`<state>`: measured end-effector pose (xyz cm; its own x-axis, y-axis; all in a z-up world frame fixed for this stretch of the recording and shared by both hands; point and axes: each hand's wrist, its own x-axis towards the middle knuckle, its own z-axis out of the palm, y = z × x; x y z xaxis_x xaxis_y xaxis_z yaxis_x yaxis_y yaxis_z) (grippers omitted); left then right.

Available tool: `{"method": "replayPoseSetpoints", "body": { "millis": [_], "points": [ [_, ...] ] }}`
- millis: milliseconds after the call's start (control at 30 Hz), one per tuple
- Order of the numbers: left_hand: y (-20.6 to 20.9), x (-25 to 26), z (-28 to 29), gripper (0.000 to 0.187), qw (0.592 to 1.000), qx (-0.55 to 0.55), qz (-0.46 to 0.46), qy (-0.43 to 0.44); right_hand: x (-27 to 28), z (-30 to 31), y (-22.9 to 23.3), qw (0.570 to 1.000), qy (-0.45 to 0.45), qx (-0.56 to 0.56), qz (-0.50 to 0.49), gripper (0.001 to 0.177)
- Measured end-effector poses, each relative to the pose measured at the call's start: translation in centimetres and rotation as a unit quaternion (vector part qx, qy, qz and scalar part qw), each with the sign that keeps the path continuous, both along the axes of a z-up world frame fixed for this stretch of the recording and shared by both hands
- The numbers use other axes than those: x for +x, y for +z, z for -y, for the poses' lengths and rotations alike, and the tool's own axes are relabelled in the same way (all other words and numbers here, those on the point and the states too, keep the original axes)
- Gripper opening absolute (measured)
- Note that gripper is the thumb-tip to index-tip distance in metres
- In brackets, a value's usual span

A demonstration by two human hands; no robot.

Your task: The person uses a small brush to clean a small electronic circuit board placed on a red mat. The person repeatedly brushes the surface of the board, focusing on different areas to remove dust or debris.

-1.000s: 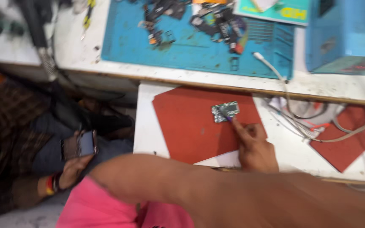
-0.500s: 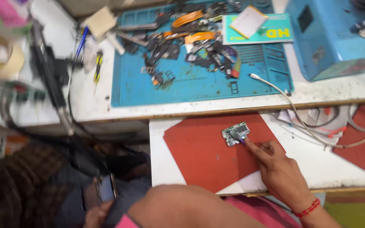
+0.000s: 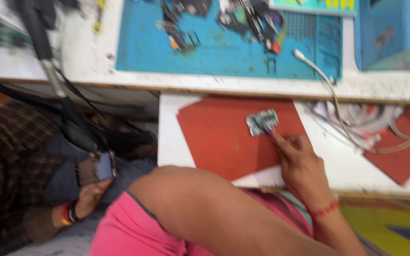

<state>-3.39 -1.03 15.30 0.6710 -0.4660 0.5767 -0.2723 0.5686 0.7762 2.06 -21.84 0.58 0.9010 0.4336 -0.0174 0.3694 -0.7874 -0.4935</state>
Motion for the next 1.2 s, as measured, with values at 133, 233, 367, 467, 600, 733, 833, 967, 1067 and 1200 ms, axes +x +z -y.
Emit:
{"method": "replayPoseSetpoints", "body": {
  "millis": [133,233,367,467,600,733,833,967,1067,1200],
  "points": [
    [-1.5,0.2,4.6,0.036,1.0,0.005,-0.031,0.001,-0.4,0.3,-0.8,1.0,0.003,0.012,0.0,0.045],
    [-3.0,2.2,4.8,0.036,0.996,0.082,0.005,0.039,0.4,-0.5,-1.2,0.999,-0.025,0.016,-0.022,0.049],
    [-6.9,3.5,1.5,0.036,0.926,0.287,0.051,0.242,0.2,2.1,0.1,0.991,0.077,0.109,-0.028,0.08],
    [-10.0,3.9,-0.5,0.046,0.767,0.483,0.067,0.418,0.6,1.4,0.1,0.995,-0.001,0.099,-0.031,0.051],
    [-13.7,3.6,-1.1,0.058,0.673,0.573,0.057,0.464,1.0,1.3,0.1,0.998,0.001,0.063,-0.012,0.055],
    [-15.0,3.5,-1.5,0.049,0.668,0.579,0.061,0.464,0.5,0.1,-0.1,1.0,0.004,0.015,-0.024,0.058],
    [-15.0,4.1,-1.7,0.048,0.678,0.567,0.047,0.465,1.0,0.1,0.0,1.0,0.018,0.016,-0.02,0.061],
    [-14.6,3.9,-1.6,0.047,0.673,0.568,0.045,0.471,1.2,-0.3,-0.2,0.999,0.013,0.021,-0.047,0.059],
    [-14.6,3.8,-1.8,0.046,0.678,0.562,0.044,0.471,2.5,0.2,-0.2,0.999,0.016,0.022,0.017,0.055],
    [-14.5,3.8,-1.7,0.048,0.677,0.561,0.047,0.474,1.6,0.2,-0.2,0.998,0.064,-0.003,-0.016,0.053]
  ]
}}
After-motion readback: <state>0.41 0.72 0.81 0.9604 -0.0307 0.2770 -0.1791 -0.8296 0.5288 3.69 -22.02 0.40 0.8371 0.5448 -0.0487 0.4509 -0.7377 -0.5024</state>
